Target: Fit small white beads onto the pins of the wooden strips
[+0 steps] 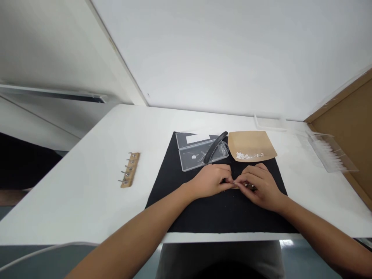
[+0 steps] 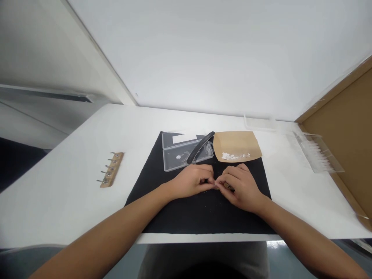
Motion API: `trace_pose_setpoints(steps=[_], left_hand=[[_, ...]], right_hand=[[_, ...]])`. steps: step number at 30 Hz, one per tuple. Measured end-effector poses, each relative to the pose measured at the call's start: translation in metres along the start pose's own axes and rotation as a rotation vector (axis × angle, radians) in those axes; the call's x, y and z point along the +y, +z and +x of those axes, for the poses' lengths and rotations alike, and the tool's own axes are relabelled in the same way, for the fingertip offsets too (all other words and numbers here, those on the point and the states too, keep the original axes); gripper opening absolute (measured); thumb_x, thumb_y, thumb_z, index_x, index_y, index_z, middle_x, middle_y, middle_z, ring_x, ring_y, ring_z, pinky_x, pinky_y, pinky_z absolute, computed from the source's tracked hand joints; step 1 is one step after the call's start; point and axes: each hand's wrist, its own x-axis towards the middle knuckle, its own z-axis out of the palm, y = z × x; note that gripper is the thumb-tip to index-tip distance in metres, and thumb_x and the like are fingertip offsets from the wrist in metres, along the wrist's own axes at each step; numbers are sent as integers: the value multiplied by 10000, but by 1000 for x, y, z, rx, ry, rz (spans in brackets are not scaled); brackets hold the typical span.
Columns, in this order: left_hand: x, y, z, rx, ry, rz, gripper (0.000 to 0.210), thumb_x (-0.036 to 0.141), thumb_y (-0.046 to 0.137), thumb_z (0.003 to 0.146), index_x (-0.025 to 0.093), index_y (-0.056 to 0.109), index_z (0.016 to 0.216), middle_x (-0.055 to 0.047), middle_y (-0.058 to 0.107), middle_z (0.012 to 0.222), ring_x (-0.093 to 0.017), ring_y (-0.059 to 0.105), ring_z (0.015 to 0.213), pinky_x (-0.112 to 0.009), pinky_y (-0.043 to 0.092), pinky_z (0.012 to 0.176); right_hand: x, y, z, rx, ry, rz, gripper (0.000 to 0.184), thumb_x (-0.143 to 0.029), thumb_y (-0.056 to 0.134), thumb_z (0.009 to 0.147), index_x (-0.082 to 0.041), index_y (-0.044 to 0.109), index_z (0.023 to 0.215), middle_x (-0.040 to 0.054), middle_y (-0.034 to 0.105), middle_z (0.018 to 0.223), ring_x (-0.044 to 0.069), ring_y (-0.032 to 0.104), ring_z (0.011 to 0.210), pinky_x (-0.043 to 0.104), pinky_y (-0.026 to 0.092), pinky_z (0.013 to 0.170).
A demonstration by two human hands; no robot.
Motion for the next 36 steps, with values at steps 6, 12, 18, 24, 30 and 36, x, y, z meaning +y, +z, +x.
trace_pose_setpoints(steps=[6, 12, 18, 24, 30, 36], left_hand=[[1, 0, 1, -9, -16, 4, 282, 361, 747, 993, 167, 733, 789, -3, 685, 845, -109, 633, 736, -213, 411, 669], [5, -2, 2, -33, -90, -3, 207, 322, 788, 960, 177, 766, 814, 6, 723, 871, -98, 646, 741, -207, 406, 666], [6, -1, 3, -43, -107, 9, 243, 331, 773, 966, 174, 751, 782, 2, 710, 862, -106, 648, 749, -219, 409, 668], [6, -1, 3, -44, -111, 16, 220, 308, 781, 958, 177, 753, 783, 5, 714, 864, -108, 653, 758, -218, 400, 668], [8, -2, 4, -46, -120, 27, 216, 291, 785, 949, 176, 747, 770, 14, 711, 854, -104, 645, 748, -220, 390, 659], [8, -2, 4, -49, -124, 25, 209, 300, 784, 953, 178, 751, 786, 8, 712, 863, -111, 648, 757, -221, 396, 672]], right_hand=[[0, -2, -1, -3, 9, -9, 35, -204, 689, 1016, -233, 687, 1034, 6, 719, 895, 166, 657, 813, 383, 352, 780], [0, -4, -1, 6, 24, -8, 18, -213, 683, 1026, -231, 686, 1029, 12, 720, 909, 172, 666, 832, 384, 355, 791], [-1, -1, -1, -5, 13, -9, 43, -196, 690, 1020, -231, 685, 1044, 5, 716, 911, 166, 668, 843, 379, 355, 790], [-1, 0, -1, 26, 11, -24, 31, -202, 700, 1017, -225, 687, 1033, 6, 716, 902, 164, 669, 841, 377, 355, 789], [-1, 1, -1, 27, 6, -30, 42, -194, 699, 1016, -228, 681, 1032, 3, 716, 899, 169, 676, 856, 375, 353, 789], [-1, 0, -1, 0, 1, -14, 37, -199, 698, 1017, -228, 680, 1032, 7, 714, 912, 167, 666, 844, 379, 352, 794]])
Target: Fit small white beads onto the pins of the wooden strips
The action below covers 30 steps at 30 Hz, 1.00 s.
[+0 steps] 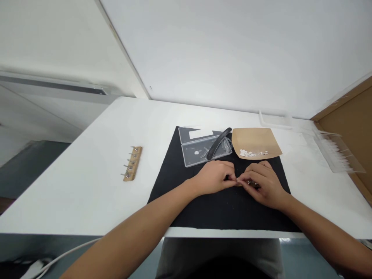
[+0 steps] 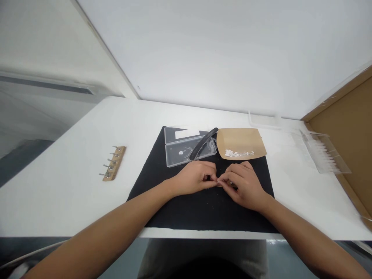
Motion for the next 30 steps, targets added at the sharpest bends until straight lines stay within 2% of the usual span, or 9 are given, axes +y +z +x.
trace_pose_setpoints(steps=[15, 23, 26, 30], left_hand=[[-2, 0, 1, -18, 2, -11, 142, 227, 798, 928, 176, 763, 800, 7, 731, 892, -111, 660, 775, -223, 417, 686], [-1, -1, 1, -25, -24, -6, 112, 210, 817, 902, 183, 771, 804, 13, 705, 852, -103, 630, 721, -222, 401, 649], [-2, -1, 1, -25, -27, -9, 99, 227, 814, 910, 184, 780, 828, 10, 707, 856, -101, 623, 708, -225, 396, 638], [-3, 0, 0, -18, -21, -33, 145, 278, 811, 927, 172, 775, 834, 4, 704, 854, -93, 606, 688, -214, 398, 628]], right_hand=[[-2, -11, 2, -56, -37, -67, 56, -244, 703, 1024, -252, 734, 979, -6, 689, 895, 157, 593, 805, 393, 306, 822], [-4, -15, 2, -81, -89, -135, 40, -252, 720, 1003, -278, 734, 976, -12, 698, 916, 168, 612, 815, 410, 330, 832], [3, -23, 3, -28, -66, -99, 53, -246, 733, 982, -289, 746, 1010, -4, 707, 916, 175, 650, 818, 410, 372, 839], [30, -50, -3, 166, 67, -187, 61, -247, 739, 967, -270, 739, 1024, 30, 742, 950, 209, 687, 854, 389, 461, 804]])
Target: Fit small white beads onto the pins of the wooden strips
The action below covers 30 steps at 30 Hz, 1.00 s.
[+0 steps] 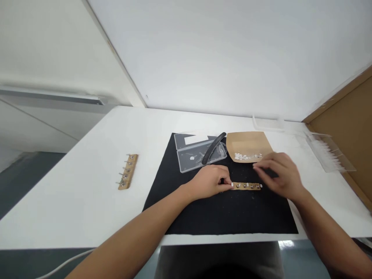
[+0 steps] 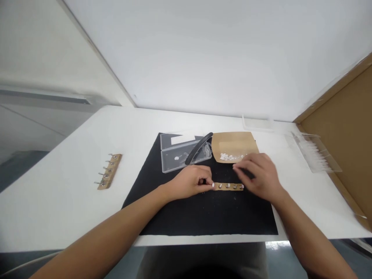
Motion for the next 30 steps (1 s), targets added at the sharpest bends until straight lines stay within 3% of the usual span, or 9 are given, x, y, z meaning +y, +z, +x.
trace_pose_setpoints(steps=[2, 6, 7, 10, 12, 17, 23, 30], left_hand=[[0, 0, 0, 0, -4, -14, 138, 263, 810, 923, 168, 771, 832, 3, 703, 854, -91, 606, 688, -205, 399, 624], [2, -1, -1, -7, -19, -15, 109, 237, 796, 919, 167, 763, 842, 3, 705, 868, -83, 589, 664, -197, 402, 613], [3, -1, -1, -7, -23, -11, 104, 230, 792, 918, 167, 760, 841, 5, 703, 866, -81, 585, 657, -197, 402, 610], [4, -2, -1, -8, -37, -4, 95, 214, 786, 912, 169, 754, 836, 9, 698, 859, -78, 579, 646, -195, 403, 605], [3, -2, -1, -12, -39, -2, 89, 215, 784, 912, 171, 756, 840, 9, 696, 858, -80, 584, 651, -196, 408, 607], [3, -3, -2, -22, -26, -5, 93, 244, 764, 937, 177, 764, 872, 0, 700, 878, -89, 600, 668, -205, 422, 612], [2, -2, -3, -15, -14, 4, 101, 248, 762, 937, 178, 746, 865, 2, 699, 883, -80, 580, 639, -211, 424, 610], [2, -2, -3, -9, -10, 14, 81, 228, 772, 929, 175, 754, 871, 6, 694, 872, -81, 580, 648, -203, 408, 610]], right_hand=[[23, -18, -2, 103, 117, -106, 41, -286, 708, 989, -259, 738, 990, 42, 736, 911, 219, 670, 812, 391, 477, 784], [71, -56, -15, 162, 409, -393, 181, -382, 647, 1023, -244, 763, 1032, 65, 721, 869, 222, 628, 783, 377, 445, 714], [83, -63, -20, 139, 508, -449, 185, -397, 653, 1014, -251, 766, 1021, 70, 728, 865, 224, 612, 757, 378, 418, 677], [112, -73, -34, -116, 709, -459, 168, -418, 710, 958, -266, 776, 928, 85, 759, 895, 238, 608, 734, 380, 357, 611], [126, -70, -41, -240, 732, -411, 167, -424, 718, 943, -271, 785, 939, 88, 776, 947, 249, 636, 778, 378, 374, 624], [147, -45, -47, -365, 681, -308, 176, -427, 698, 934, -284, 788, 985, 36, 779, 1026, 231, 689, 874, 352, 472, 730], [163, -32, -52, -315, 691, -418, 263, -440, 697, 960, -218, 770, 1083, 100, 750, 1117, 256, 688, 927, 384, 499, 819], [164, -20, -50, -309, 660, -447, 321, -454, 619, 1034, -186, 765, 1133, 137, 731, 1196, 278, 673, 1045, 381, 489, 822]])
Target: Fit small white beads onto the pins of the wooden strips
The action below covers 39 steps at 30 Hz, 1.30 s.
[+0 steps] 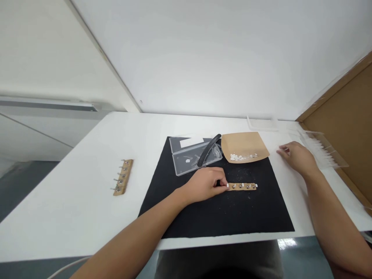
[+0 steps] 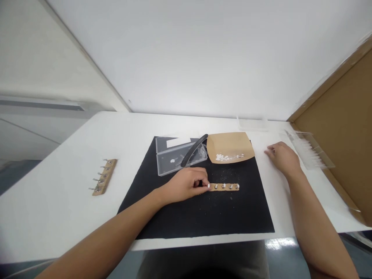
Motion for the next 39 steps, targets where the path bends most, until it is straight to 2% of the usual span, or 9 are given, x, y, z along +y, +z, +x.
trace_pose_setpoints(steps=[8, 13, 16, 26, 32, 39], left_hand=[[1, -1, 0, -15, -14, 17, 88, 253, 762, 942, 184, 754, 888, 4, 700, 894, -86, 587, 649, -216, 416, 608], [2, -1, 0, -15, -4, 26, 100, 253, 757, 947, 181, 751, 878, 1, 701, 889, -88, 584, 647, -214, 407, 609], [1, -1, 0, -14, -5, 25, 90, 247, 765, 942, 181, 754, 881, 6, 701, 888, -84, 575, 639, -213, 404, 609], [2, -1, 1, -10, -8, 18, 88, 237, 789, 934, 174, 763, 878, 4, 710, 890, -84, 571, 647, -208, 395, 615], [1, -1, 1, -14, -8, 7, 83, 238, 785, 934, 180, 763, 879, 6, 710, 887, -87, 575, 653, -207, 394, 615], [0, 0, 1, -10, -7, 7, 84, 239, 782, 935, 177, 761, 882, 9, 709, 890, -85, 573, 650, -214, 397, 617]], right_hand=[[-14, -1, 5, -8, 87, -76, 333, -468, 557, 1059, -238, 781, 1147, 120, 720, 1258, 302, 660, 1113, 386, 482, 792], [-25, -5, 10, -18, 125, -143, 284, -383, 544, 1044, -240, 790, 1043, 115, 738, 1175, 290, 673, 1023, 355, 417, 674], [-33, -6, 12, -30, 99, -188, 286, -332, 519, 1041, -228, 783, 996, 127, 735, 1134, 286, 673, 988, 355, 399, 659], [-47, -2, 14, -18, 44, -258, 377, -297, 412, 1075, -129, 749, 1046, 220, 701, 1066, 325, 663, 941, 392, 456, 698], [-53, 8, 13, 49, 58, -219, 332, -219, 405, 1078, -131, 718, 1146, 199, 681, 1216, 291, 652, 1058, 358, 482, 794], [-50, 11, 16, 59, 96, -187, 350, -296, 429, 1095, -170, 756, 1097, 148, 723, 1141, 295, 648, 1098, 355, 476, 804]])
